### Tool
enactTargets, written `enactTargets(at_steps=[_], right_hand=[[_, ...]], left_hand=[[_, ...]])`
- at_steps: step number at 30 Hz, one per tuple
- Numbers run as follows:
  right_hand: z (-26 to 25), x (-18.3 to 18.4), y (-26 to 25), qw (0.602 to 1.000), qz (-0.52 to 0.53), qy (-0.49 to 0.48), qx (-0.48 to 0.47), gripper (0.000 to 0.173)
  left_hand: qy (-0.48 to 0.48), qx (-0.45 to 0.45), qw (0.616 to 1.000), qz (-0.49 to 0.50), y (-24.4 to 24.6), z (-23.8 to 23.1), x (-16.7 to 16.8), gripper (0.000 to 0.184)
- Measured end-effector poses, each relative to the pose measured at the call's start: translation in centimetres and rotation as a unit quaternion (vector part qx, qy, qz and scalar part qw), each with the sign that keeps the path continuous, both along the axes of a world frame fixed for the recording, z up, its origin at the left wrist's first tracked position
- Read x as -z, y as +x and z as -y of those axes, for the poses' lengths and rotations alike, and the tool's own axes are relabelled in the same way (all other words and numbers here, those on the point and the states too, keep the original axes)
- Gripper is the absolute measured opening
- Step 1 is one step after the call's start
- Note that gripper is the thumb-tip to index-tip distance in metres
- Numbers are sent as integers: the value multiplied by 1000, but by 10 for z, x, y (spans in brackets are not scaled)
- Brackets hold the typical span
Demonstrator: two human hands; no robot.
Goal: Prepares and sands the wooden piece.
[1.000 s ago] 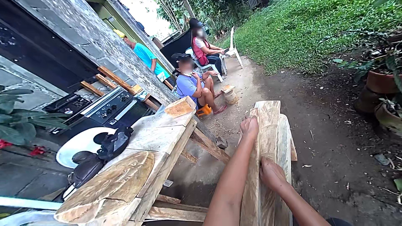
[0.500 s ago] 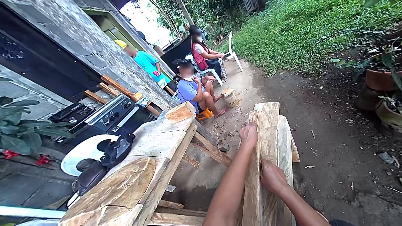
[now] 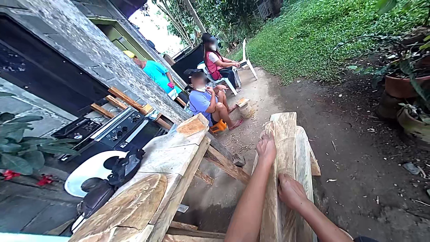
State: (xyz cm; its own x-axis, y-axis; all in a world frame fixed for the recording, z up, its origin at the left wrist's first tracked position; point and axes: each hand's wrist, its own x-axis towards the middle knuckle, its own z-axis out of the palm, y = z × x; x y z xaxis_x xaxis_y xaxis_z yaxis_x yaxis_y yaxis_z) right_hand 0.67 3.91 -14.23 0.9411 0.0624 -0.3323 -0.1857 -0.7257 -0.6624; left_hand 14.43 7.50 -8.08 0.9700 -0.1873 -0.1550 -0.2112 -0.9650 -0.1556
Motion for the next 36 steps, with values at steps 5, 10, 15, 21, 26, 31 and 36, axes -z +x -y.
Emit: enactTargets(at_steps=[5, 10, 15, 21, 26, 31, 36], right_hand=[[-2, -2, 1, 1000, -1, -8, 7, 36], [-4, -2, 0, 1000, 2, -14, 15, 34], [-4, -1, -2, 1000, 3, -14, 6, 35], [-1, 0, 2, 1000, -8, -4, 0, 35], [-4, -1, 4, 1000, -12, -19, 6, 34], [-5, -1, 2, 1000, -1, -19, 12, 35], [-6, -3, -2, 1000, 1, -17, 8, 35]], left_hand=[[-32, -14, 999, 9, 5, 0, -1, 48], [-91, -18, 996, -7, 38, -3, -4, 40], [-57, -10, 998, -4, 24, -4, -1, 46], [-32, -4, 999, -1, -2, -9, -1, 51], [-52, -25, 998, -10, 14, -2, -5, 44], [-79, -32, 996, -12, 26, 2, -6, 42], [-73, -24, 997, -21, 23, -10, -6, 42]])
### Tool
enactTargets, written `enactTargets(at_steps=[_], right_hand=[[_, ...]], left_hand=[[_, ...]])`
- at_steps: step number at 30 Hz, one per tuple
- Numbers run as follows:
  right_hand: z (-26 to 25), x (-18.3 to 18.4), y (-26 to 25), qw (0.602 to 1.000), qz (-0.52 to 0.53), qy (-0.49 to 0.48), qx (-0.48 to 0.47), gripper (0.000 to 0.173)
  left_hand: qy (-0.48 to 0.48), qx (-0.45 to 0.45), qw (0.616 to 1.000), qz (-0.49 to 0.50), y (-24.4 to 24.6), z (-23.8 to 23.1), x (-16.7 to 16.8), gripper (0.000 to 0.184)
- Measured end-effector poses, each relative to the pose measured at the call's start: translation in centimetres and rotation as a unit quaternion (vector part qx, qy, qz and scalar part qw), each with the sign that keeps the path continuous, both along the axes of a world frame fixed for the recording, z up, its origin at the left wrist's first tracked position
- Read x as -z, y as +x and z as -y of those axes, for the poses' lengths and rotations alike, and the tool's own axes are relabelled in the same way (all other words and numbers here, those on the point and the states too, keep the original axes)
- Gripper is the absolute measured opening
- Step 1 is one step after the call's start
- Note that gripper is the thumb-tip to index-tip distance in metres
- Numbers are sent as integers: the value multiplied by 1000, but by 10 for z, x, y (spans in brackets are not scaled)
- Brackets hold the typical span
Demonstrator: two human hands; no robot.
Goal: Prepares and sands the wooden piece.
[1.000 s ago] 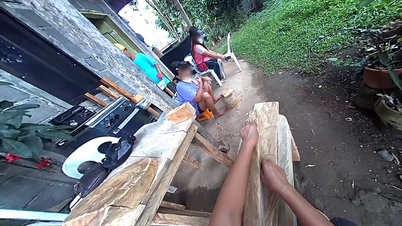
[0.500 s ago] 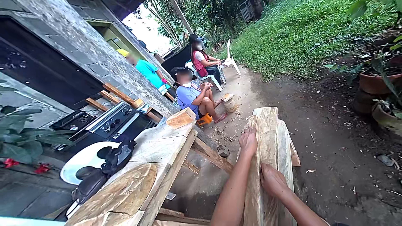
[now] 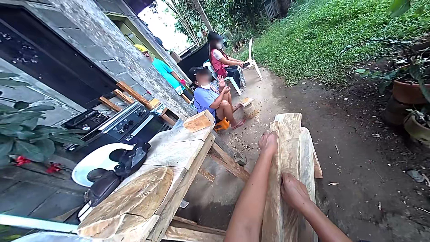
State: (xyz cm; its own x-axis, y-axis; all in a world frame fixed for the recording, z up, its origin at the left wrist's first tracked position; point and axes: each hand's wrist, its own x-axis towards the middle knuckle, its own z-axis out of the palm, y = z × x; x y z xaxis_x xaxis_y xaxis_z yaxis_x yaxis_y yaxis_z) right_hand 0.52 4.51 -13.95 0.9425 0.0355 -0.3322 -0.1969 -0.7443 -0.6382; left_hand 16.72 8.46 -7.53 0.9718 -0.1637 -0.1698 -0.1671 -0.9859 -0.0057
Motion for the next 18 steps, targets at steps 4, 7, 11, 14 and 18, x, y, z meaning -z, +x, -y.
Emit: enactTargets(at_steps=[4, 7, 11, 14, 18], right_hand=[[2, 1, 1, 1000, -4, 6, -2, 34], [2, 0, 4, 1000, -8, 4, -2, 35], [3, 2, 5, 1000, -4, 6, 5, 36], [2, 2, 5, 1000, -1, 1, 6, 35], [1, 2, 2, 1000, -1, -3, 6, 35]], left_hand=[[38, 11, 999, 4, -17, 1, 0, 48], [40, -1, 999, 10, -20, 5, 1, 48], [24, -7, 1000, 13, -10, 11, 3, 47], [16, -10, 1000, 1, -4, 12, -2, 43], [8, -11, 1000, 5, -4, 9, 0, 44]])
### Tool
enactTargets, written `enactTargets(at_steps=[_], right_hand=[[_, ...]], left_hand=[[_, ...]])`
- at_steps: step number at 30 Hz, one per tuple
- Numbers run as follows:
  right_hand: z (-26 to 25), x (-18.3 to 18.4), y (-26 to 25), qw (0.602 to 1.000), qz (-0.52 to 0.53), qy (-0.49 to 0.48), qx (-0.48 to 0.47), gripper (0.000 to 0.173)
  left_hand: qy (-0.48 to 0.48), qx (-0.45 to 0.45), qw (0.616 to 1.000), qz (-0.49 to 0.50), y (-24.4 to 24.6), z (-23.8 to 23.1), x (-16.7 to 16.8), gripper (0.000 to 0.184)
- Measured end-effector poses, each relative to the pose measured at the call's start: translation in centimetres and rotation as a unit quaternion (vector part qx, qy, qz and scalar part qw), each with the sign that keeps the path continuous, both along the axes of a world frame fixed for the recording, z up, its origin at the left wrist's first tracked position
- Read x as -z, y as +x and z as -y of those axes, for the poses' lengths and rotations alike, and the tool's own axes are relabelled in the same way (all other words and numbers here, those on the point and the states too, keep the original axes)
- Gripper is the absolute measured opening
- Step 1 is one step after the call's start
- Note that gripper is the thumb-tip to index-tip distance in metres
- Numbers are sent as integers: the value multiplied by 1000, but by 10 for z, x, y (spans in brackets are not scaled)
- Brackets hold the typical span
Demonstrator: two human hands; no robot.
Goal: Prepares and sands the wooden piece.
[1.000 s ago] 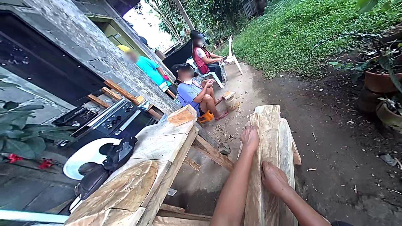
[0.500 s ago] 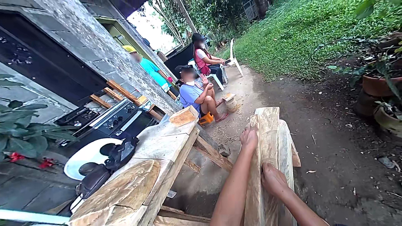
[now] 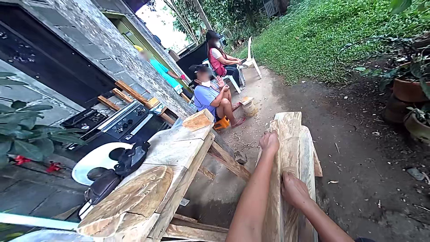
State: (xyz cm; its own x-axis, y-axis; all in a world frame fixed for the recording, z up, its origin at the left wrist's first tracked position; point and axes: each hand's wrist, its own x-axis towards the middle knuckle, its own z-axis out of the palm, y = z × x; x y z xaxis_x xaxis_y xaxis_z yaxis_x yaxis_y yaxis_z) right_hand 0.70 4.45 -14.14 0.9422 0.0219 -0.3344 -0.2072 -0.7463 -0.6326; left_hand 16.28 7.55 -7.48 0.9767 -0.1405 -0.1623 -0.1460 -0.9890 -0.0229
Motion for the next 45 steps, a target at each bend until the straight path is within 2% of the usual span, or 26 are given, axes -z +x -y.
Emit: enactTargets(at_steps=[7, 10, 23, 29, 33, 39, 45], right_hand=[[0, 0, -3, 1000, 2, 1, -8, 35], [0, 0, -1, 1000, 0, 3, -8, 34], [0, 0, -1, 1000, 7, -1, 3, 35], [1, -2, -3, 1000, 1, -1, -6, 36], [0, -1, -2, 1000, -2, 1, -6, 36], [1, 0, 2, 1000, -5, -7, -1, 35], [-1, 1, 1, 1000, 5, -7, 2, 35]], left_hand=[[27, 21, 999, 2, -19, -10, 3, 52], [26, 22, 999, 11, -30, -16, 6, 49], [1, 18, 1000, -25, -6, -2, -4, 49], [12, 30, 999, -11, -21, -12, 0, 55], [33, 27, 999, -1, -40, -16, 3, 52], [35, 22, 999, -22, -36, -10, -1, 53], [49, 14, 999, 0, -36, -3, 5, 51]])
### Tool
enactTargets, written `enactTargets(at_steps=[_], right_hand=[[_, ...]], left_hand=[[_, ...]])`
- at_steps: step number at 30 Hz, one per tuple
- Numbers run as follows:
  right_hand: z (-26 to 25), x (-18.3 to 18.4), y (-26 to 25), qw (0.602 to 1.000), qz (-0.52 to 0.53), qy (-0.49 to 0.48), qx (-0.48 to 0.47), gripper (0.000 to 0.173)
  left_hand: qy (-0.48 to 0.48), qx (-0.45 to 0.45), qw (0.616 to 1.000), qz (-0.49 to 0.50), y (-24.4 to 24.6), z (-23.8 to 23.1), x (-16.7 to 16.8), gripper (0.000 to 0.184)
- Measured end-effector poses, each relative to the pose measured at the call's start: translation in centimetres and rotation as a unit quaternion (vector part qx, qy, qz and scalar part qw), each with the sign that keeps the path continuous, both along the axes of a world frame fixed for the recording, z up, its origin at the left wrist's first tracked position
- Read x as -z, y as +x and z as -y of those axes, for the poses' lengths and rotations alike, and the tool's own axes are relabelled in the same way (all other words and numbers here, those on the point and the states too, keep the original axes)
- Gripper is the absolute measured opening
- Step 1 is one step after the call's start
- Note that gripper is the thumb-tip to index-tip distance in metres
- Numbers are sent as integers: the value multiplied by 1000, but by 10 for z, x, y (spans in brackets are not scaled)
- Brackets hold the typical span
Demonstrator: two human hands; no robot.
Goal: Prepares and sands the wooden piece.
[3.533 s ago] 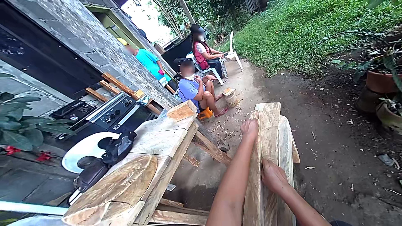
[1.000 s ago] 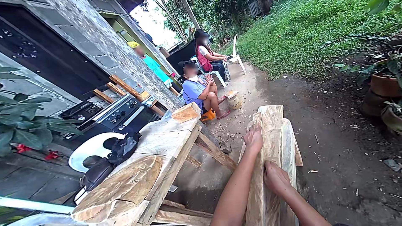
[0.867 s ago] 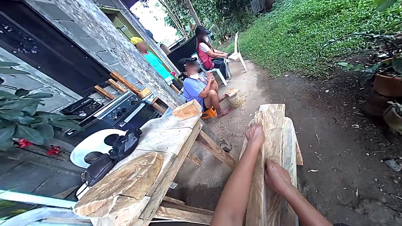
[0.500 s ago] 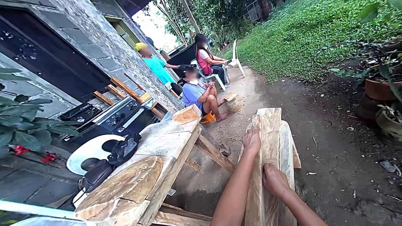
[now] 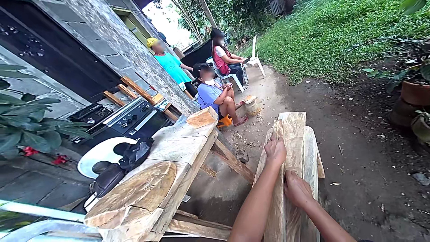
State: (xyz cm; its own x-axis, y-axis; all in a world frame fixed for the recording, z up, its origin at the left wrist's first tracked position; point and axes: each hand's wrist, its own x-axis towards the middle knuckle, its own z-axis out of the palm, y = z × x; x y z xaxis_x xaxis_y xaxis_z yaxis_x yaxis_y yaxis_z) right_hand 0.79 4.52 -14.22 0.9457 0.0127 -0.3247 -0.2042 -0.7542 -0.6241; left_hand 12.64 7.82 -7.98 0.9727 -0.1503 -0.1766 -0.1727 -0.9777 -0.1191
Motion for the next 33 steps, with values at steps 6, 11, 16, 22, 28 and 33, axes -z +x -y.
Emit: enactTargets(at_steps=[6, 11, 16, 22, 28, 33], right_hand=[[-1, 1, -6, 1000, 5, 2, -4, 36], [-1, 2, -8, 1000, 3, 0, -6, 37], [-3, 0, -5, 1000, -4, -11, -2, 37], [-2, -1, -3, 1000, -6, -11, -2, 37], [-2, -1, -4, 1000, -4, -10, -5, 35], [-2, -2, -4, 1000, -5, -5, -7, 35]], left_hand=[[-4, 9, 1000, -4, -5, -8, -1, 51], [15, 28, 999, 2, -29, -12, 0, 50], [10, 27, 1000, 6, -28, -13, 2, 50], [-19, 26, 999, 10, 4, -7, 3, 53], [-28, 10, 1000, -1, 33, 4, -1, 51], [-24, 8, 1000, -7, 38, 5, -2, 53]])
